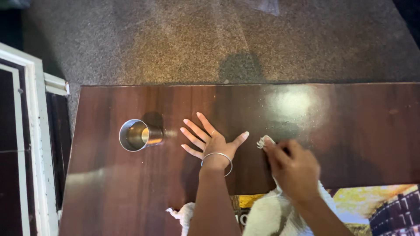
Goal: The person wipes a dark wooden table with a white cloth, repeatedly dipping the cloth into a small metal cup of liquid. The person moves the cup across the table and continues wiping different sections of the surface.
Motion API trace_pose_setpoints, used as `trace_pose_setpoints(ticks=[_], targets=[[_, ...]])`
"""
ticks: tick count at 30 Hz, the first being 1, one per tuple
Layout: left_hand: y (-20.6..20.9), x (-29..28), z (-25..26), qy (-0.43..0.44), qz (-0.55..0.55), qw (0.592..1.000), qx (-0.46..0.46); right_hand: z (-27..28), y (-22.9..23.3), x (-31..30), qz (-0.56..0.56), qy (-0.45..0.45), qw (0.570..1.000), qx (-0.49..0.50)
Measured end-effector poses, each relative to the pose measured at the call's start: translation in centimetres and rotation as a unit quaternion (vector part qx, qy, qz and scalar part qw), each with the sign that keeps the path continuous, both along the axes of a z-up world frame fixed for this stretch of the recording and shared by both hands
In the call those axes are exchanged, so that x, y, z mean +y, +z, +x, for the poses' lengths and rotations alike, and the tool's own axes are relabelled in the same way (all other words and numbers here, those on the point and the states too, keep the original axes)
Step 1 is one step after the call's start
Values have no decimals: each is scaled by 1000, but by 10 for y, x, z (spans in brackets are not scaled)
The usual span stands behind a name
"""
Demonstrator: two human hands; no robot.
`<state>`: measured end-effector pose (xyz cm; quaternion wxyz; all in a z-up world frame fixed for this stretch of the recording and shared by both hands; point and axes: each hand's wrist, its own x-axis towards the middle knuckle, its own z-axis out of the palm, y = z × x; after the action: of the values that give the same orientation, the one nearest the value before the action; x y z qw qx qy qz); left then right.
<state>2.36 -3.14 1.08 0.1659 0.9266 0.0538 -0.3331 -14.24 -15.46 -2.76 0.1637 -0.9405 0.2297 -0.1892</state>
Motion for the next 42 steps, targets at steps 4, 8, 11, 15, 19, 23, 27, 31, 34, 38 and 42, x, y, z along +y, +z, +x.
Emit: trace_pose_setpoints(ticks=[4, 8, 11, 15, 19, 23, 27, 31, 34, 38, 42], targets=[[0, 0, -1, -2, 17, 1000, 13, -22, -9, -68, -34, -156, 984, 78], [-5, -1, 1, -6, 24, 1000, 1, -30, -16, -121, 13, -287, 958, 15], [-7, 0, -2, -8, 27, 1000, -10, -16, -9, -99, 162, -267, 949, -51], [-9, 0, -1, -11, 44, 999, -17, 7, 10, -50, 52, -8, 998, 27], [-9, 0, 0, -11, 49, 999, -12, 4, 10, -68, -21, 60, 992, 112], [-11, -1, 0, -19, 54, 998, -8, -13, -14, -140, 10, -122, 992, -1], [-10, 0, 0, -10, 41, 999, -7, -15, -12, -157, -67, -148, 987, -13], [-7, -3, 1, -14, 49, 999, 6, 12, 8, -100, -58, 9, 998, -19], [-5, -3, 1, -13, 59, 998, 6, 24, 15, -83, 12, 114, 993, -27], [-6, -2, 2, -20, 62, 998, 11, 11, 1, -134, -144, 65, 987, 23], [-12, -2, 0, -21, 71, 997, -2, -16, -45, -203, -154, -169, 972, 60]])
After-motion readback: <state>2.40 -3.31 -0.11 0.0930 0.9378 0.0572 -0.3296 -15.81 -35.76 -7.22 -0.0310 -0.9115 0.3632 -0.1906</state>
